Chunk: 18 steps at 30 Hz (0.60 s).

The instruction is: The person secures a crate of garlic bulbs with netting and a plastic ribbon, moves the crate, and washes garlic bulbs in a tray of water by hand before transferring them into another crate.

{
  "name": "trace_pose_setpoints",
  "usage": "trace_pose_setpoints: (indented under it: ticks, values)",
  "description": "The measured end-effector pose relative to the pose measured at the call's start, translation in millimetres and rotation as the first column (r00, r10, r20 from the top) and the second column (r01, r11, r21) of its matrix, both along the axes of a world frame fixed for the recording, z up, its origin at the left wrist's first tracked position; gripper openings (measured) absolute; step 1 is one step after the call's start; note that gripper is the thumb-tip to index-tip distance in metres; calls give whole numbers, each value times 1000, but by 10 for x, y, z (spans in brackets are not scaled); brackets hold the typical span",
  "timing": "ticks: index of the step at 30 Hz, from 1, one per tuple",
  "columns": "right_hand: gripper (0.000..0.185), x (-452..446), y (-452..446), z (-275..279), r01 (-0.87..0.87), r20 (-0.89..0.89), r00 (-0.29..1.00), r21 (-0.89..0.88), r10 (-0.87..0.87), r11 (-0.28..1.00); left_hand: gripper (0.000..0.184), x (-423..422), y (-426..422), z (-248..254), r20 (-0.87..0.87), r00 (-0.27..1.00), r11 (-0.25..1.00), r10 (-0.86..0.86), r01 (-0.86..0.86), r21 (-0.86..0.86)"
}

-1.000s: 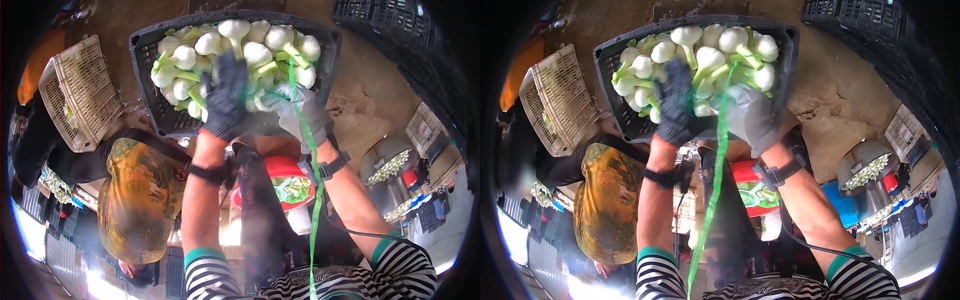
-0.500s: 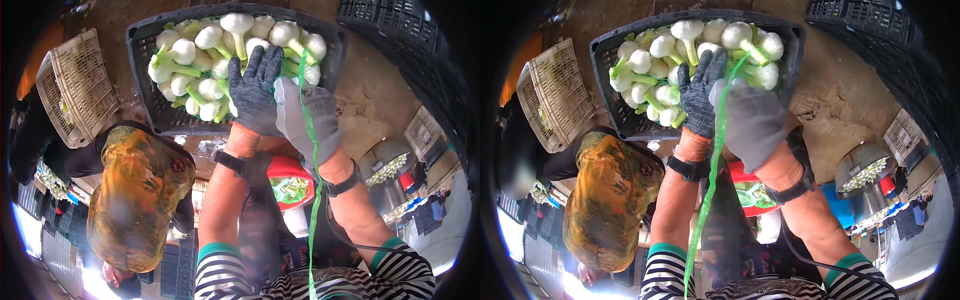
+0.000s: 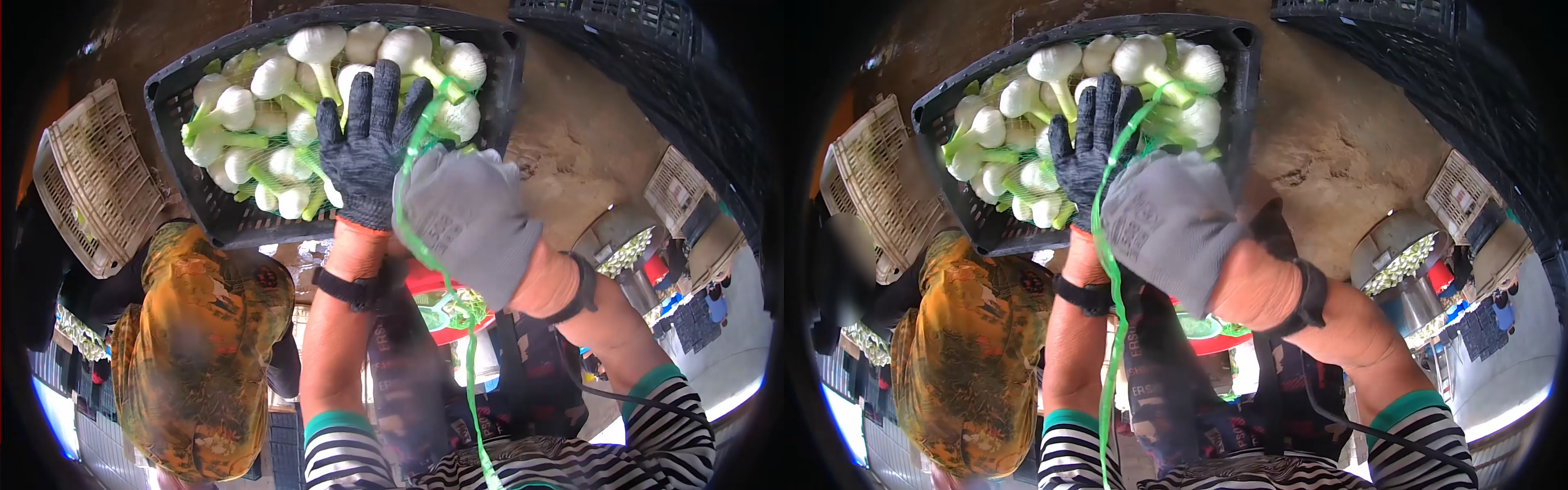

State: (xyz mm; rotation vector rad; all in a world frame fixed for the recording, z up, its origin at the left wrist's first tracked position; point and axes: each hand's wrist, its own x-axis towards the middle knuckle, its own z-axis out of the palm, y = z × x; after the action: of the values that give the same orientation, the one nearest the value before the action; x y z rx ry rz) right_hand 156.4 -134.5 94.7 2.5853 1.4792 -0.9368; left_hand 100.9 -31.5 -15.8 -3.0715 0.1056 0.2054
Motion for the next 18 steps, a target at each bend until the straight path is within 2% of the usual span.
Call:
trace_pose_setpoints:
  ticks: [2,3,4,6,7,9,12,13,14,16,18]
  values:
    - [21,-76,-29,-3,182,-70,981,20,-180,983,52,87,95,49,51,999,929,-15,32,-369]
    - [18,-157,-42,-87,345,-134,932,37,-337,938,53,135,151,13,72,993,896,-95,117,-430]
    - [16,-202,-50,-107,383,-143,919,100,-368,918,53,164,191,48,58,981,870,-183,190,-456]
    - [15,-268,-59,-108,459,-169,887,222,-429,861,52,230,209,237,-28,976,796,-216,160,-583]
    - [16,-204,-59,-116,482,-262,867,222,-424,848,54,215,221,220,-39,969,798,-246,179,-575]
    - [17,-118,-44,-169,468,-186,883,416,-431,779,58,219,287,165,-51,951,800,-304,226,-556]
    - [18,-117,-110,-242,457,-194,886,517,-421,724,49,222,301,150,-104,951,768,-292,169,-618]
    - [19,-139,-146,-237,473,-247,880,405,-405,782,41,197,284,101,-81,968,744,-239,130,-655]
    - [20,-109,-216,-189,569,-368,816,374,-446,732,34,189,213,156,-116,981,719,-154,31,-694]
    - [24,-26,-343,-86,746,-579,634,283,-512,603,23,84,88,-1,-70,998,735,-11,-39,-677]
    - [30,-79,-659,24,883,-621,463,258,-633,393,17,93,-34,2,-42,991,725,130,-124,-678]
